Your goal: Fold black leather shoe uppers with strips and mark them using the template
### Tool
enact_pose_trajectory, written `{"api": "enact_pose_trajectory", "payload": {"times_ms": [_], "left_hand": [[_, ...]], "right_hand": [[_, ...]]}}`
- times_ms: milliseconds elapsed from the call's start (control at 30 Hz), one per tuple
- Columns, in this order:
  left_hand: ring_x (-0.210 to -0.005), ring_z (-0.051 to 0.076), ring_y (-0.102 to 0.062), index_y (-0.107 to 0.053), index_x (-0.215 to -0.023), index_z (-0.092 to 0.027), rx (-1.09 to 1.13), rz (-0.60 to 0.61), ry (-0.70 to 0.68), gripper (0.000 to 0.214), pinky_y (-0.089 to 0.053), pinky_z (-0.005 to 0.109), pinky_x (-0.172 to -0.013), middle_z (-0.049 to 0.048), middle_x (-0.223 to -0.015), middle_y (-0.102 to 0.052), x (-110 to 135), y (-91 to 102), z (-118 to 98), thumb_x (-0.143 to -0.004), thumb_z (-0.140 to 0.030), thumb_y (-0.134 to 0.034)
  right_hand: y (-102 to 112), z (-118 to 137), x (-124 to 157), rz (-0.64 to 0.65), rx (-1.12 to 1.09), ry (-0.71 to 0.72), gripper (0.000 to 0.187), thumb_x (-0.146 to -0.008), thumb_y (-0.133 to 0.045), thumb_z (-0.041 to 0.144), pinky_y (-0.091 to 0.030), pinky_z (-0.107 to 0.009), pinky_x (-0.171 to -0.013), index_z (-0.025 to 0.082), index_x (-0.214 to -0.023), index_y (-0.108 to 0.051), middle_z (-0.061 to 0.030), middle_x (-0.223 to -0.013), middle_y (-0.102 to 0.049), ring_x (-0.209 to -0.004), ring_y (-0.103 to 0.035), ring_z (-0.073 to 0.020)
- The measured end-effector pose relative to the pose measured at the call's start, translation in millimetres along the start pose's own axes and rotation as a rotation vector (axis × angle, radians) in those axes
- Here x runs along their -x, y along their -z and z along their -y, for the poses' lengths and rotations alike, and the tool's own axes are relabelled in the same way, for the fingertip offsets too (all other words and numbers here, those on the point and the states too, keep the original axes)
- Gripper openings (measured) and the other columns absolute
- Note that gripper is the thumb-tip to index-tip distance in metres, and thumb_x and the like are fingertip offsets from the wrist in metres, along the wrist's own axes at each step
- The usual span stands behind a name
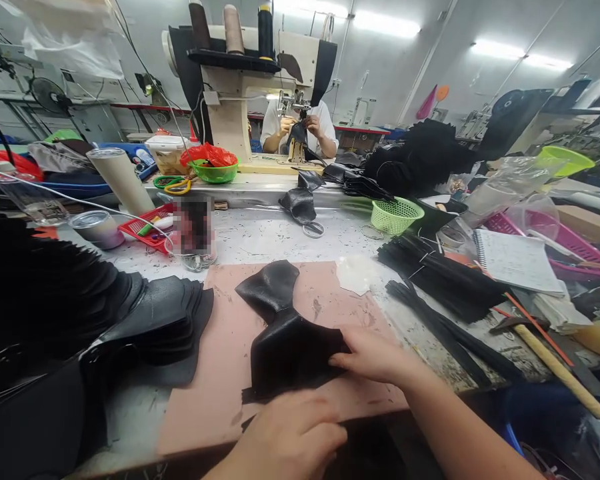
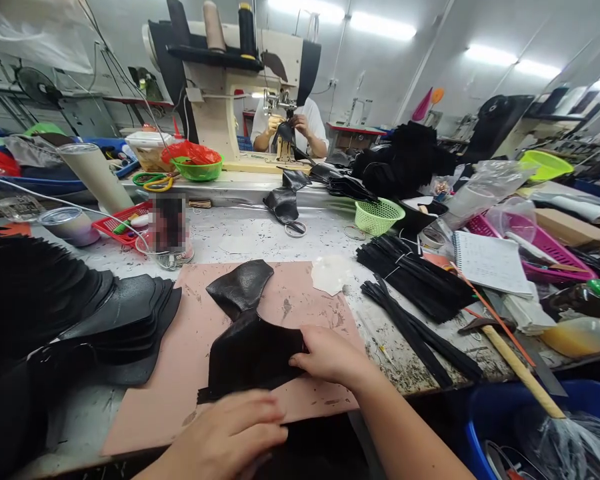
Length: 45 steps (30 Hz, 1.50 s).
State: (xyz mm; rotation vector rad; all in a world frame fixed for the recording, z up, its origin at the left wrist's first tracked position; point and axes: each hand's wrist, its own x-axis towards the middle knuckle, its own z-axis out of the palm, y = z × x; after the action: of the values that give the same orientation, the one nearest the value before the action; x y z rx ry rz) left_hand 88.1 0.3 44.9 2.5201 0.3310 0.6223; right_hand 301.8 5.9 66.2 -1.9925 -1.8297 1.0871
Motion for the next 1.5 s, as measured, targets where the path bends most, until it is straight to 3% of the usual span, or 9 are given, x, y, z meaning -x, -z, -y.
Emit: {"api": "enact_pose_trajectory", "payload": {"times_ms": [133, 200, 300, 600, 767, 867, 933, 1133, 1500], "left_hand": [[-0.103, 0.020, -0.058, -0.057, -0.108, -0.013, -0.508, 0.076, -0.099, 0.031, -0.039, 0.030, -0.088, 0.0084, -0.116, -0.064, -12.6, -5.5, 12.2, -0.088, -0.034, -0.046], [-0.104, 0.020, -0.057, -0.058, -0.106, -0.014, -0.594, 0.069, -0.145, 0.035, -0.035, 0.031, -0.089, 0.0063, -0.112, -0.066, -9.4, -10.2, 20.1, -0.088, -0.040, -0.044], [-0.100, 0.018, -0.058, -0.058, -0.104, -0.016, -0.639, 0.047, -0.179, 0.034, -0.032, 0.031, -0.088, 0.0041, -0.109, -0.067, -1.7, -14.7, 27.3, -0.088, -0.041, -0.042], [-0.088, 0.021, -0.061, -0.062, -0.092, -0.015, -0.641, -0.055, -0.144, 0.020, -0.036, 0.033, -0.082, 0.0075, -0.097, -0.070, -2.7, -17.6, 19.3, -0.087, -0.020, -0.043], [-0.084, 0.021, -0.062, -0.063, -0.085, -0.015, -0.647, -0.114, -0.157, 0.023, -0.037, 0.034, -0.079, 0.0096, -0.094, -0.071, -2.2, -16.3, 15.3, -0.086, -0.010, -0.040], [-0.092, 0.023, -0.060, -0.062, -0.077, -0.017, -0.634, -0.100, -0.063, 0.025, -0.035, 0.035, -0.080, 0.0103, -0.106, -0.069, -3.0, -17.9, 12.7, -0.087, -0.016, -0.039], [-0.095, 0.023, -0.060, -0.061, -0.073, -0.018, -0.629, -0.061, -0.019, 0.027, -0.034, 0.035, -0.081, 0.0109, -0.110, -0.067, -4.2, -20.0, 11.2, -0.087, -0.020, -0.039], [-0.094, 0.022, -0.060, -0.062, -0.077, -0.019, -0.631, -0.034, 0.018, 0.018, -0.034, 0.034, -0.082, 0.0090, -0.109, -0.068, -3.7, -26.0, 10.7, -0.084, -0.021, -0.046], [-0.089, 0.018, -0.064, -0.061, -0.075, -0.019, -0.656, -0.108, -0.008, 0.035, -0.036, 0.033, -0.080, 0.0069, -0.097, -0.072, -3.2, -26.6, 12.4, -0.090, -0.012, -0.030]], "right_hand": [[7.7, -39.2, 11.1, -0.291, -0.017, -0.141, 0.022, -0.081, -0.048, 0.035, -0.043, -0.029, -0.071, 0.018, -0.093, -0.056, -0.0061, -0.089, -0.062, -0.081, -0.058, -0.0198], [11.7, -69.6, 22.3, -0.509, 0.130, -0.356, 0.023, -0.081, -0.046, 0.030, -0.042, -0.032, -0.077, 0.016, -0.095, -0.057, -0.0103, -0.096, -0.060, -0.090, -0.058, -0.0230], [12.7, -103.7, 38.0, -0.576, 0.187, -0.488, 0.022, -0.072, -0.051, 0.018, -0.041, -0.037, -0.077, 0.012, -0.091, -0.060, -0.0149, -0.090, -0.060, -0.088, -0.059, -0.0291], [23.0, -109.8, 43.7, -0.615, 0.011, -0.455, 0.019, -0.058, -0.053, 0.006, -0.032, -0.027, -0.054, 0.019, -0.072, -0.059, 0.0013, -0.053, -0.056, -0.053, -0.052, -0.0173], [25.7, -95.1, 61.4, -0.940, -0.156, -0.375, 0.016, -0.074, -0.050, 0.035, -0.037, -0.026, -0.052, 0.019, -0.075, -0.051, -0.0009, -0.065, -0.055, -0.054, -0.050, -0.0145], [10.8, -65.5, 68.0, -1.156, -0.464, -0.031, 0.032, -0.072, -0.060, 0.048, -0.036, -0.024, -0.047, 0.021, -0.066, -0.044, 0.0022, -0.061, -0.051, -0.049, -0.045, -0.0110], [-6.2, -43.1, 66.7, -1.078, -0.597, 0.168, 0.034, -0.070, -0.067, 0.046, -0.038, -0.023, -0.048, 0.021, -0.062, -0.047, 0.0030, -0.057, -0.050, -0.050, -0.045, -0.0107], [-51.7, -7.4, 47.8, -0.645, -0.589, 0.304, 0.018, -0.088, -0.045, 0.033, -0.046, -0.026, -0.057, 0.020, -0.083, -0.057, -0.0020, -0.072, -0.058, -0.061, -0.056, -0.0134], [-69.6, -10.1, 24.2, -0.618, -0.281, 0.415, 0.015, -0.086, -0.045, 0.020, -0.046, -0.028, -0.060, 0.019, -0.077, -0.057, -0.0037, -0.068, -0.062, -0.063, -0.056, -0.0150]]}}
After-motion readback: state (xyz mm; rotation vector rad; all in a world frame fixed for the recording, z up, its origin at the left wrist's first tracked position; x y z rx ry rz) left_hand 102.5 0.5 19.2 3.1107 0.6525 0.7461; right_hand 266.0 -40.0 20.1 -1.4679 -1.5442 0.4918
